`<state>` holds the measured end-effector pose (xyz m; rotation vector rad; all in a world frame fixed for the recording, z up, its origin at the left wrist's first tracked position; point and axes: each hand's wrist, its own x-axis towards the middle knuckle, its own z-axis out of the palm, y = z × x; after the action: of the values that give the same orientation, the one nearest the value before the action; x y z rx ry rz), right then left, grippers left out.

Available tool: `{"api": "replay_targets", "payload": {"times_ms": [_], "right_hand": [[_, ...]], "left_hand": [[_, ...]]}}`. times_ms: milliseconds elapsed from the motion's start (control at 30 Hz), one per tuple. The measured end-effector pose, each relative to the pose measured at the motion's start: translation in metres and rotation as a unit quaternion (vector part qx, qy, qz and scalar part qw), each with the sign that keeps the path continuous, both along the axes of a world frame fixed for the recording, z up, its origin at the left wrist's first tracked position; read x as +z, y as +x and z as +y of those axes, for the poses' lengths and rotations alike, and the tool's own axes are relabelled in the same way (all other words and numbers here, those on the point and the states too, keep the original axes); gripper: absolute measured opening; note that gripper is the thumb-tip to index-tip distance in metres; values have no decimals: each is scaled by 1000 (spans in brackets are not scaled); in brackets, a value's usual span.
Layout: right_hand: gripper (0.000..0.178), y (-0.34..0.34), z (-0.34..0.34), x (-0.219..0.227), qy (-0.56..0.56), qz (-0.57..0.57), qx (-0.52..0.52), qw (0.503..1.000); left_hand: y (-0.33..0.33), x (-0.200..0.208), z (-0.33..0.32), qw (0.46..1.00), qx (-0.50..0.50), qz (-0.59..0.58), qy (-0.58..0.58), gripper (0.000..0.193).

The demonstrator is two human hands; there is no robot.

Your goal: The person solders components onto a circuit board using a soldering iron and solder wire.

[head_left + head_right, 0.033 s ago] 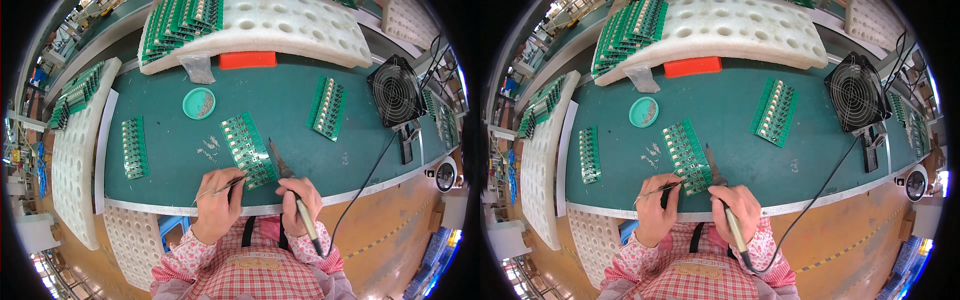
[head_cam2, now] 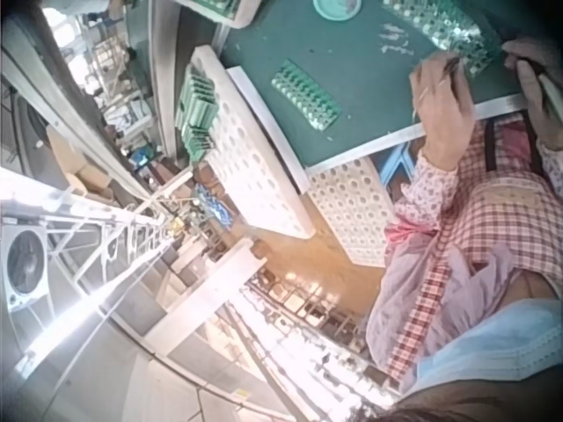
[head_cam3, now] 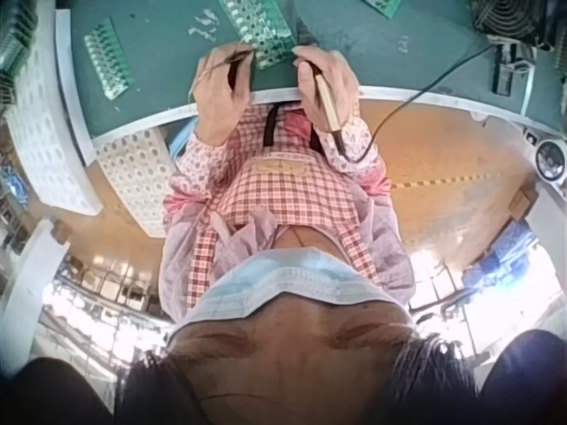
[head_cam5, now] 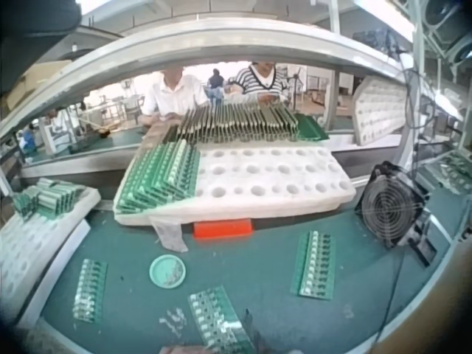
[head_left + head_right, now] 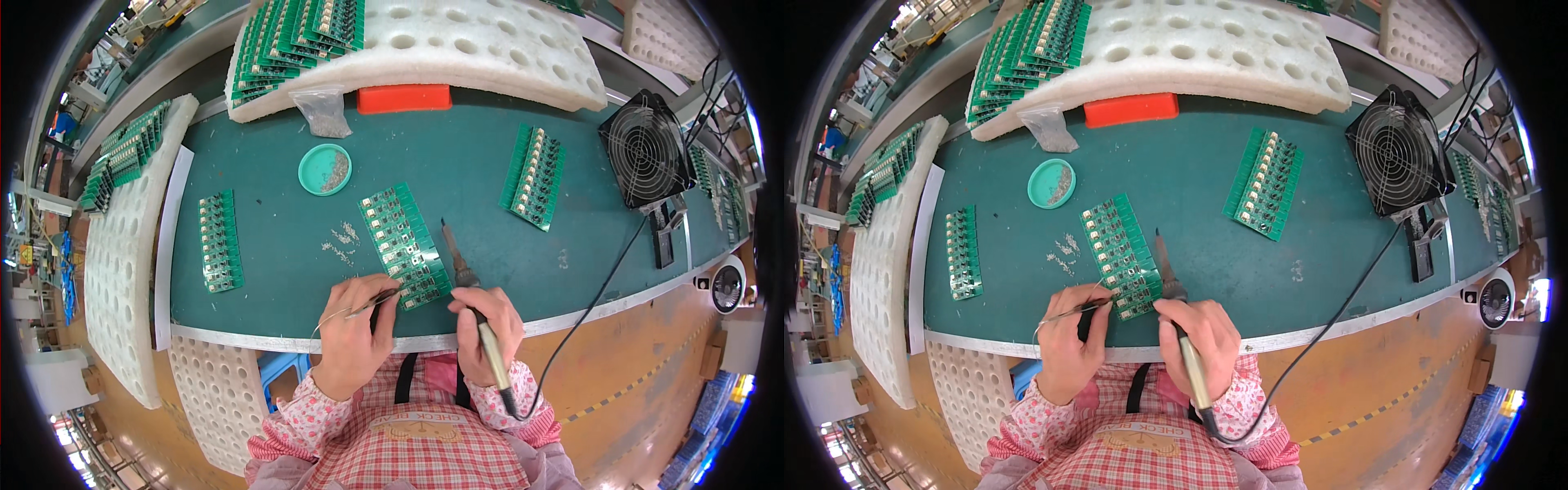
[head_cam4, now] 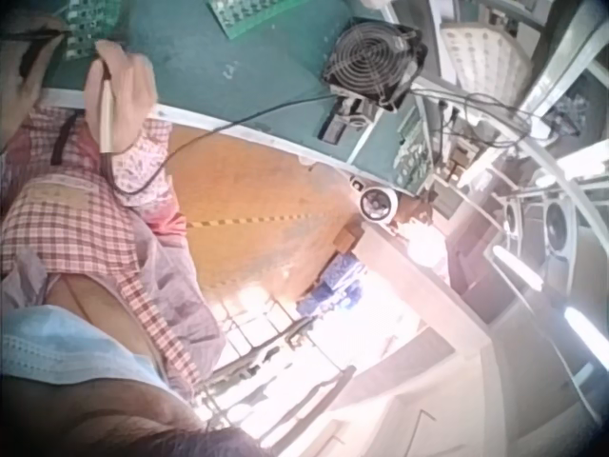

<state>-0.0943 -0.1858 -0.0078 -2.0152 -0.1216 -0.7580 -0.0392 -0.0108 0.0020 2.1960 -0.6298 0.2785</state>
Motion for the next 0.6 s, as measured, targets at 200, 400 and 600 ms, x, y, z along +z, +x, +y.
{"api": "replay_targets", "payload": {"times_ms": [200,400,600], "right_hand": [[70,11,13,2,-167,68,-39,983],[69,14,17,2,-204,74,-56,975],[66,10,14,0,-177,72,-54,980]], "left_hand": [[-6,-2,19,995,49,55,-63,18],[-2,-2,39,991,101,65,-51,11],[7,-1,41,993,114,24,5,8]]}}
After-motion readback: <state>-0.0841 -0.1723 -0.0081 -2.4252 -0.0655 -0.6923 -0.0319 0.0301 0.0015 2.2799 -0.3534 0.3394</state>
